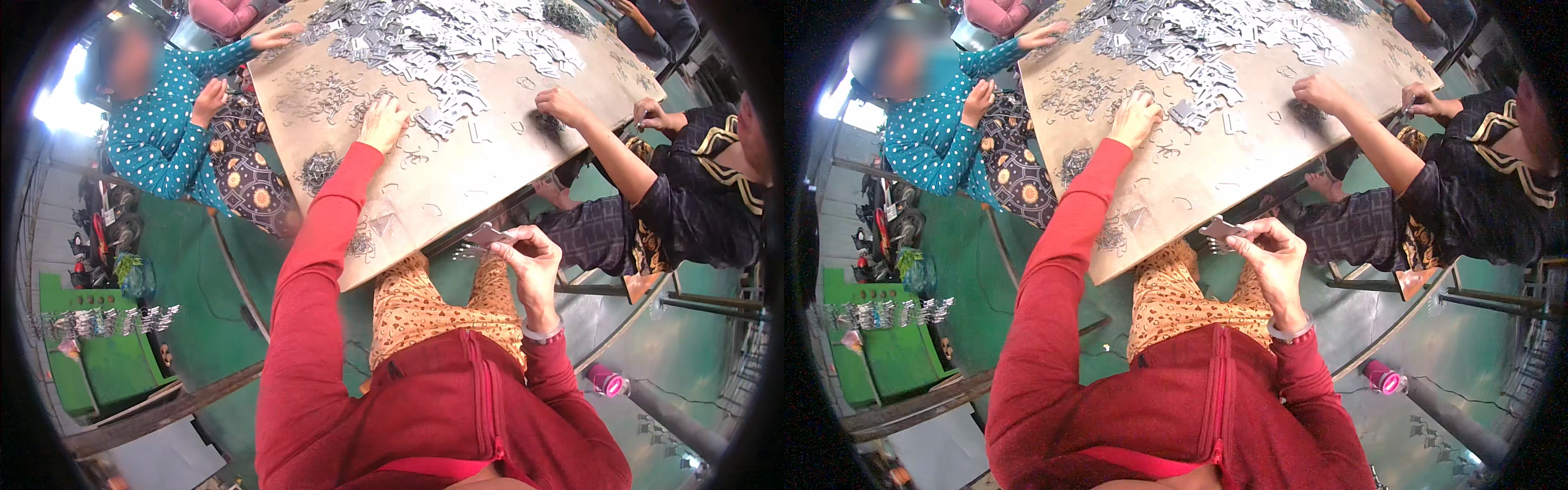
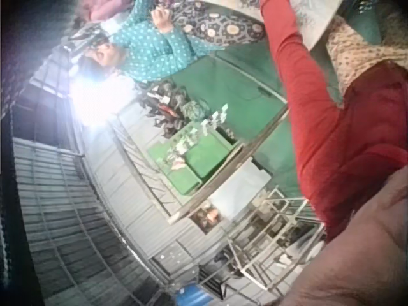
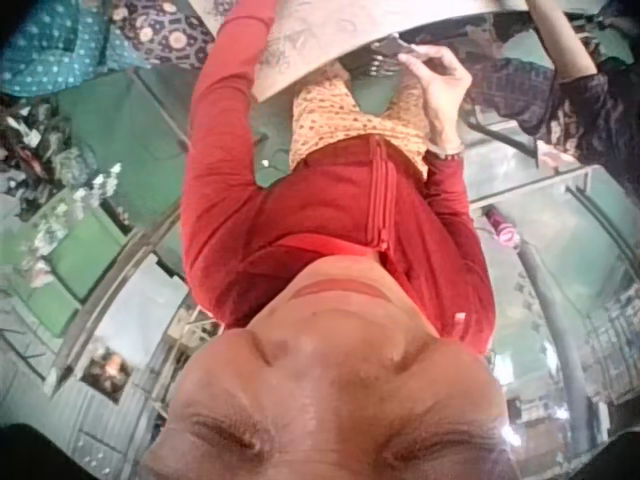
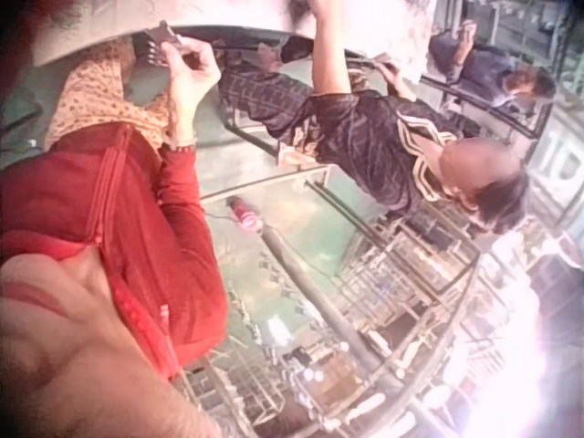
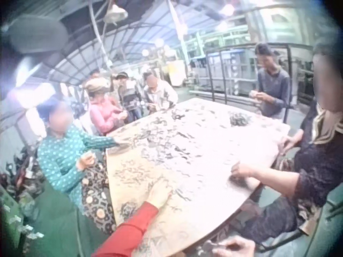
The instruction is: The person hangs a rack of attached parts onto an overhead frame. Then, the person sits at a table and attaches metal wire hooks to metal plates by hand.
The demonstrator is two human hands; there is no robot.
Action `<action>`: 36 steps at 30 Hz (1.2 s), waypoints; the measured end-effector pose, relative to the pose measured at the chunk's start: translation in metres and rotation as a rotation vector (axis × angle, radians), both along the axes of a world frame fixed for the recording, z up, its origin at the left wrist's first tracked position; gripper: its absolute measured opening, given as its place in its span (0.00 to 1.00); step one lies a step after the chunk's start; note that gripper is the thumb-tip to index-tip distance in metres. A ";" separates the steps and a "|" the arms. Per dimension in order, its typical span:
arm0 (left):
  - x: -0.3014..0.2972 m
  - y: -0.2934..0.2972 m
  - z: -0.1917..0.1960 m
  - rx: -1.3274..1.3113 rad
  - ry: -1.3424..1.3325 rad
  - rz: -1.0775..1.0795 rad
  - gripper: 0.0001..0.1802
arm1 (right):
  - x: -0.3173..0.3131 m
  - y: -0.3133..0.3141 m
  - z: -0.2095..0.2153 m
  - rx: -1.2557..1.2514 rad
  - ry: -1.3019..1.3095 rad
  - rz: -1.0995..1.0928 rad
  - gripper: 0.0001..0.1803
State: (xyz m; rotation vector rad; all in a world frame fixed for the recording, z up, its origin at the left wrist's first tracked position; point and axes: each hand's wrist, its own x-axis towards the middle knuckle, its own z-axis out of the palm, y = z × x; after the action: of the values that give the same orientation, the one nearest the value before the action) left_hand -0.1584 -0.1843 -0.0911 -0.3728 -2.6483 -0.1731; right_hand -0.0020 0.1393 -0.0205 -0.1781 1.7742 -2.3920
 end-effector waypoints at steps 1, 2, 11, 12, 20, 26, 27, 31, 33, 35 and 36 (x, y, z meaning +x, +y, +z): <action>0.001 0.000 0.001 -0.060 0.067 -0.022 0.07 | 0.000 0.001 0.001 -0.004 -0.008 0.002 0.09; 0.005 0.000 0.001 -0.119 0.132 -0.042 0.08 | 0.000 0.002 0.001 -0.009 -0.018 0.006 0.09; 0.114 0.114 0.055 1.367 -0.393 -0.055 0.09 | 0.001 0.012 -0.002 0.067 -0.007 -0.072 0.07; 0.132 0.126 0.065 1.468 -0.438 -0.115 0.08 | 0.001 0.011 -0.008 0.053 -0.030 -0.071 0.08; 0.178 0.170 0.078 1.696 -0.518 -0.263 0.11 | 0.013 0.013 -0.024 -0.082 -0.098 -0.075 0.09; 0.171 0.172 0.067 1.657 -0.476 -0.239 0.09 | 0.014 0.012 -0.024 -0.068 -0.061 -0.064 0.10; 0.171 0.176 0.070 1.651 -0.482 -0.192 0.09 | 0.015 0.012 -0.024 -0.067 -0.064 -0.066 0.10; 0.178 0.192 0.066 1.667 -0.290 -0.263 0.08 | 0.014 0.011 -0.027 0.055 0.017 -0.103 0.09; 0.182 0.192 0.069 1.591 -0.277 -0.227 0.07 | 0.016 0.012 -0.024 0.233 0.135 -0.117 0.07; 0.194 0.196 0.069 1.520 -0.274 -0.198 0.06 | 0.018 0.027 -0.026 0.295 0.195 0.013 0.07; 0.188 0.196 0.072 1.511 -0.246 -0.218 0.06 | 0.003 0.036 -0.029 0.295 0.278 0.118 0.08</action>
State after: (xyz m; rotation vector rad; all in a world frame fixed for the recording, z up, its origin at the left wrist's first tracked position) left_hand 0.0298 0.0119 -0.0195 -0.0825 -1.8968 -2.1313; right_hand 0.0008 0.1753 -0.0491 -0.5834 2.1430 -2.0757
